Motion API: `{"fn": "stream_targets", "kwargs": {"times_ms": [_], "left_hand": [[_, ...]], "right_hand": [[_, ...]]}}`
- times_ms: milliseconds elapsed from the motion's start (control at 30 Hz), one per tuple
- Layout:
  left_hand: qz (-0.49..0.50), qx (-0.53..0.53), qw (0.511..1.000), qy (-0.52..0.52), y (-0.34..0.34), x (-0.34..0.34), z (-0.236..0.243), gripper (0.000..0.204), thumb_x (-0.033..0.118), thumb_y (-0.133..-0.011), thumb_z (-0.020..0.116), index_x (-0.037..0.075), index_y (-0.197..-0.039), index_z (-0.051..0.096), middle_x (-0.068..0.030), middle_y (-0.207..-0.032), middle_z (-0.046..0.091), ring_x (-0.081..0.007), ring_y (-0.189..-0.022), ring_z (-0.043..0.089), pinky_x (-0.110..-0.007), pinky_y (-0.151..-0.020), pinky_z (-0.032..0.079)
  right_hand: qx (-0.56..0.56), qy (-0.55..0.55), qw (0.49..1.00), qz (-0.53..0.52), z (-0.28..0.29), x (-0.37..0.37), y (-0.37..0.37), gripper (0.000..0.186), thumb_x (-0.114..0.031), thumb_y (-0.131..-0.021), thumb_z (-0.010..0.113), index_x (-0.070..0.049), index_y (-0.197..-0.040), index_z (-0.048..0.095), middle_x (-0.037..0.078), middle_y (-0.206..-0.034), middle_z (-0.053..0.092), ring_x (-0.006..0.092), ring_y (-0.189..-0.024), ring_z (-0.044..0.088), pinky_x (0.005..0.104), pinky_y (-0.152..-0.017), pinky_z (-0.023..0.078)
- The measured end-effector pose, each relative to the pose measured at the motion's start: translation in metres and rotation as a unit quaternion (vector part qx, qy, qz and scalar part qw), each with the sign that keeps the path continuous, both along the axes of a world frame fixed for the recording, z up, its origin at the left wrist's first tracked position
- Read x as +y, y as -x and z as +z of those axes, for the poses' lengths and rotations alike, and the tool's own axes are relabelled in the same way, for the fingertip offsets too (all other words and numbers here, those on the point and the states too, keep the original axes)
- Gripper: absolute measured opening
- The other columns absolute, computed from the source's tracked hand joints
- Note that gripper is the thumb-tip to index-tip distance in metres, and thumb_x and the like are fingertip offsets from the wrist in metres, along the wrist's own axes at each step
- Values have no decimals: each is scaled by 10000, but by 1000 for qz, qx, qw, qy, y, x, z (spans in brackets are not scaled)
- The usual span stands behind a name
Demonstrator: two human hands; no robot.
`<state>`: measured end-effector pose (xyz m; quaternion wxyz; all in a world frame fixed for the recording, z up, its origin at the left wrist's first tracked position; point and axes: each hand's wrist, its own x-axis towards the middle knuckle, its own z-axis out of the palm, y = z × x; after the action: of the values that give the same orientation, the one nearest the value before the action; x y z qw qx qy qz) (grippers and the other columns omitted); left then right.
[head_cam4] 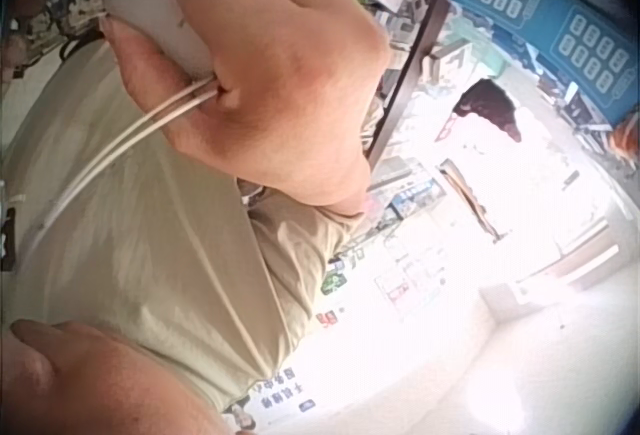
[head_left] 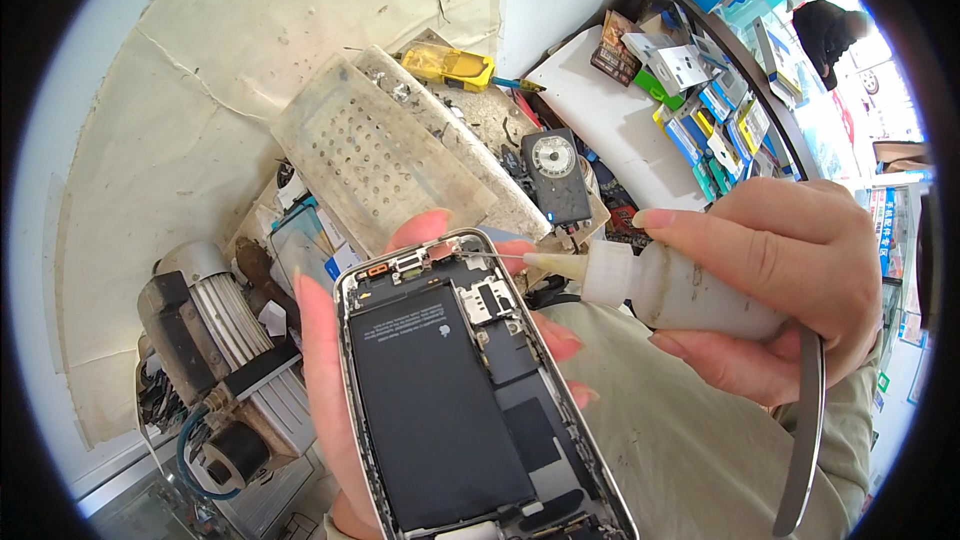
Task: The person disassembles a smartphone using tweezers and a screwdriver, removes the battery and other internal components, and places them on the workbench. The person then applies a liquid from a bottle to the phone's interior and continues to manipulate internal parts.
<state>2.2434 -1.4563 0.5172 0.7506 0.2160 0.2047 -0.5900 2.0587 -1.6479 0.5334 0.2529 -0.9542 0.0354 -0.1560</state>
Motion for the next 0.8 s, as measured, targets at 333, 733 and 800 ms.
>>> {"fn": "stream_targets", "kwargs": {"times_ms": [333,733,800], "left_hand": [[15,-51,997,55,-8,19,-13,721,624,-1083,224,137,-1606,326,-345,-1498,436,-497,-982,651,-656,-747,610],[-41,-221,973,-44,-1,32,-10,556,131,-927,564,107,-1460,405,-336,-1216,607,-489,-1022,708,-704,-822,602],[-57,-243,965,-76,1,32,-6,566,130,-920,569,108,-1462,406,-330,-1187,622,-486,-999,713,-692,-815,610]], "right_hand": [[-89,-314,932,-156,-17,-7,-18,657,-322,-807,855,39,-1313,642,116,-1088,717,189,-943,689,336,-815,540],[15,-209,949,-236,-146,-43,-126,487,-171,-819,867,-14,-1237,674,98,-1107,702,197,-1036,661,342,-897,544],[45,-232,941,-242,-152,-43,-130,548,-180,-798,879,-33,-1287,681,98,-1089,678,211,-1006,641,343,-899,529]]}}
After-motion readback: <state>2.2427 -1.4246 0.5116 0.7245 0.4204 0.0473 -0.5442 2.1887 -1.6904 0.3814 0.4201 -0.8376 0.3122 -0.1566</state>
